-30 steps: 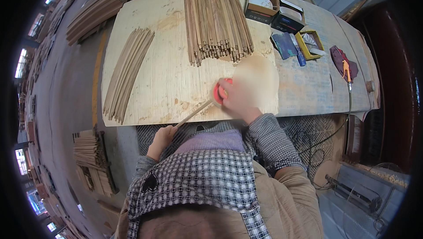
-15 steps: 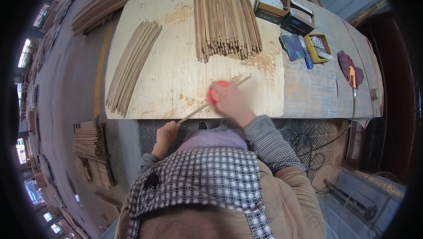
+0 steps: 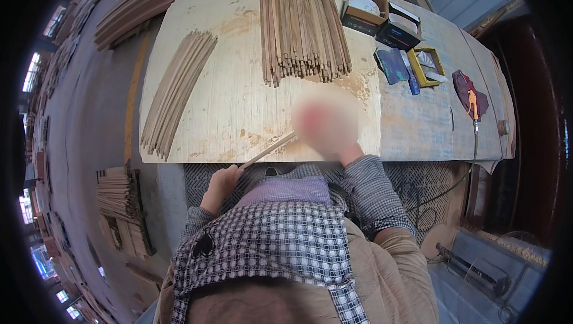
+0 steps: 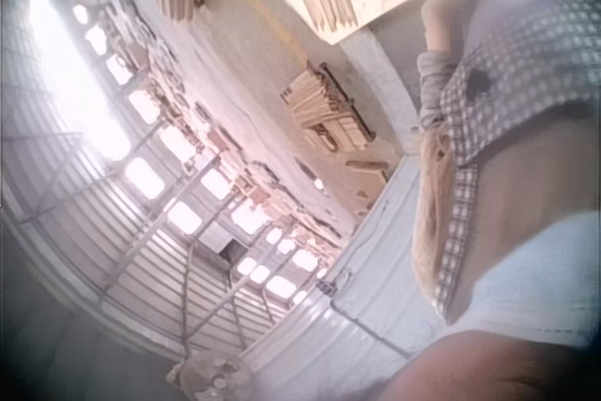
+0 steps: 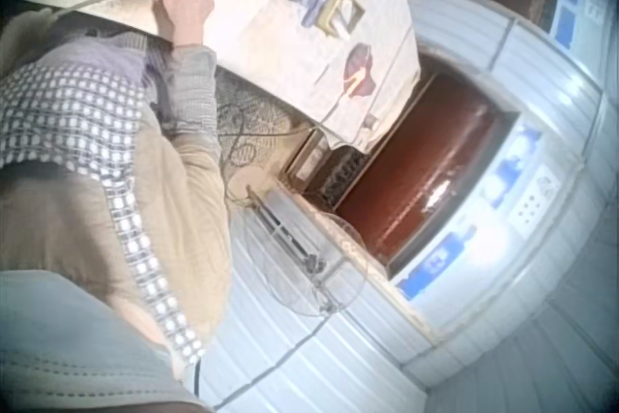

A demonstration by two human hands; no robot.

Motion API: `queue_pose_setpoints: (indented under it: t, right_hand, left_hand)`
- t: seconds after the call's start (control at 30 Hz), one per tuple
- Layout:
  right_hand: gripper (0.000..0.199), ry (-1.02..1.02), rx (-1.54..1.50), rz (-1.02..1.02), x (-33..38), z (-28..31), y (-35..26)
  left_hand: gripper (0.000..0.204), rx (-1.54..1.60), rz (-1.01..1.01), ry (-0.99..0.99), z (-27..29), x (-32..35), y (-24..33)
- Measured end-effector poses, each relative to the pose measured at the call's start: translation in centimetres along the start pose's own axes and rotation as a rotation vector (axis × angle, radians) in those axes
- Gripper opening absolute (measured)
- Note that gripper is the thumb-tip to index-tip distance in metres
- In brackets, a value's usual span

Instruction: The person sands wooden rods using a handheld power sander, handling them one at a time and moving the sander along their length while rotating them to cover all sides.

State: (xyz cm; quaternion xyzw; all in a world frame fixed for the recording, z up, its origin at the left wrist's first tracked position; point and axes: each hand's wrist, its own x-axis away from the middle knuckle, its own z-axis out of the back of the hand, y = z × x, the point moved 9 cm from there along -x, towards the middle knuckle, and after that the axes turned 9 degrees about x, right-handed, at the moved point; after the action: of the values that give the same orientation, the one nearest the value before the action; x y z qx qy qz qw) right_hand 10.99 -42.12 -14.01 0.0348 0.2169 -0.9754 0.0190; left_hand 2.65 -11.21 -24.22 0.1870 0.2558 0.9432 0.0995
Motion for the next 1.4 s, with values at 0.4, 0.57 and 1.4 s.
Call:
queue_pose_setpoints:
  t: [0.4,0.57,1.4]
  right_hand:
    - [0.031,0.004,0.053,0.14,1.3,0.0,-5.5]
    - [0.023,0.009,0.194,0.099,-1.9,7.7,-4.6]
    - [0.028,-0.261,0.339,0.083,-2.8,1.6,-2.9]
  left_hand:
    - [0.036,0.067,0.016,-0.087,0.0,-0.4,-0.2]
    - [0.035,0.114,-0.045,-0.057,0.1,-0.2,0.5]
    - [0.038,0.369,-0.04,-0.201,-2.2,-1.9,-1.1]
